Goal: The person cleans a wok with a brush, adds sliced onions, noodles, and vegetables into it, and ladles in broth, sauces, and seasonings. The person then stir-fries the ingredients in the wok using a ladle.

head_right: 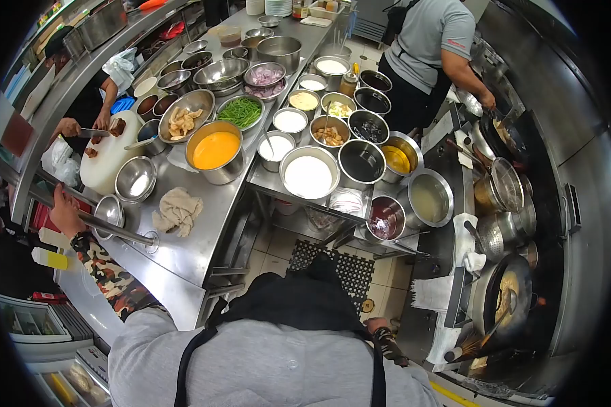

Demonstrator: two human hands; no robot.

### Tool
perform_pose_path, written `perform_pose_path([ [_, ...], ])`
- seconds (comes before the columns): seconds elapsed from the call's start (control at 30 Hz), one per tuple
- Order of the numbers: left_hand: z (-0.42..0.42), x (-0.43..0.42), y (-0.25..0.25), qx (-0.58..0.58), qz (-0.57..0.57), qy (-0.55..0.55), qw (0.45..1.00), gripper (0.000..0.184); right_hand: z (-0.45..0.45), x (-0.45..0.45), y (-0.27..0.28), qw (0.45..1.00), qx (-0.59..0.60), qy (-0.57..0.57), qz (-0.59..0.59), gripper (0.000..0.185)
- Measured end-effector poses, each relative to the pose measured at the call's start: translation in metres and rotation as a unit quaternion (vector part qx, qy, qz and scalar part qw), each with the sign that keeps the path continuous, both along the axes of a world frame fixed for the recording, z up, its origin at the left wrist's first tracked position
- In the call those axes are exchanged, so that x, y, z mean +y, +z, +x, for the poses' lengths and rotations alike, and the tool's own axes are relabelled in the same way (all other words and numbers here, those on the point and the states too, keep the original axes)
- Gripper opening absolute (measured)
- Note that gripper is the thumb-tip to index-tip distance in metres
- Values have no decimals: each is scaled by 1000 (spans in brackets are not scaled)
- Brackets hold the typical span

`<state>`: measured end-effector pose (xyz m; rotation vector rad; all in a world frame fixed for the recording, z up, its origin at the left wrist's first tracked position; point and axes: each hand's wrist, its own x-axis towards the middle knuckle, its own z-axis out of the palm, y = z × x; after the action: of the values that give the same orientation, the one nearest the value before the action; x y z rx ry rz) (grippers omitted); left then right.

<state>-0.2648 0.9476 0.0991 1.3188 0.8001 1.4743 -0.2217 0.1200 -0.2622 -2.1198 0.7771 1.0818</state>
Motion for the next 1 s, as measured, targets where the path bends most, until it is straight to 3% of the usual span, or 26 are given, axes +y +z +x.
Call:
perform_pose_path([
  [0.17, -3, 8, -6, 10, 24, -18, 1000, 18, 12, 28, 24, 999, -17, -38, 9, 18],
  [0.3, -5, 14, -8, -5, 24, -29, 999, 18, 13, 15, 6, 994, -54, 95, 28, 23],
  [0.4, -6, 17, -8, 16, 46, -33, 998, 16, 4, 17, 25, 1000, -30, 0, -6, 25],
  [0.5, -2, 9, -3, 86, 73, 44, 993, 20, -8, 7, 29, 999, -22, 2, 35, 23],
  [0.53, 0, 0, 1, 114, 102, 78, 985, 24, -8, 21, 55, 1000, -11, 0, 6, 22],
  [0.6, 1, -4, 4, 142, 130, 108, 975, 29, -25, -2, 10, 997, 42, 36, -61, 24],
  [0.67, -2, 5, 0, 140, 63, 90, 984, 31, -41, -44, -56, 996, 41, 32, -70, 24],
  [0.77, -6, 21, -8, 119, 26, 86, 989, 38, -43, -46, -62, 997, 9, 34, -72, 28],
  [0.83, -14, 39, -18, 145, 64, 94, 983, 37, -45, -43, -65, 997, -11, 38, -68, 35],
  [0.87, -24, 60, -29, 287, 259, 174, 906, 33, -47, -43, -68, 997, -20, 42, -68, 38],
  [0.9, -34, 84, -38, 421, 322, 215, 820, 22, -49, -45, -75, 996, -29, 48, -68, 42],
  [0.93, -43, 107, -47, 526, 388, 264, 710, 26, -47, -48, -81, 995, -37, 56, -70, 46],
  [0.97, -52, 136, -59, 637, 332, 276, 639, 48, -47, -52, -91, 993, -52, 69, -74, 50],
  [1.0, -66, 182, -79, 574, 264, 213, 745, 55, -39, -53, -93, 994, 3, 31, -102, 53],
])
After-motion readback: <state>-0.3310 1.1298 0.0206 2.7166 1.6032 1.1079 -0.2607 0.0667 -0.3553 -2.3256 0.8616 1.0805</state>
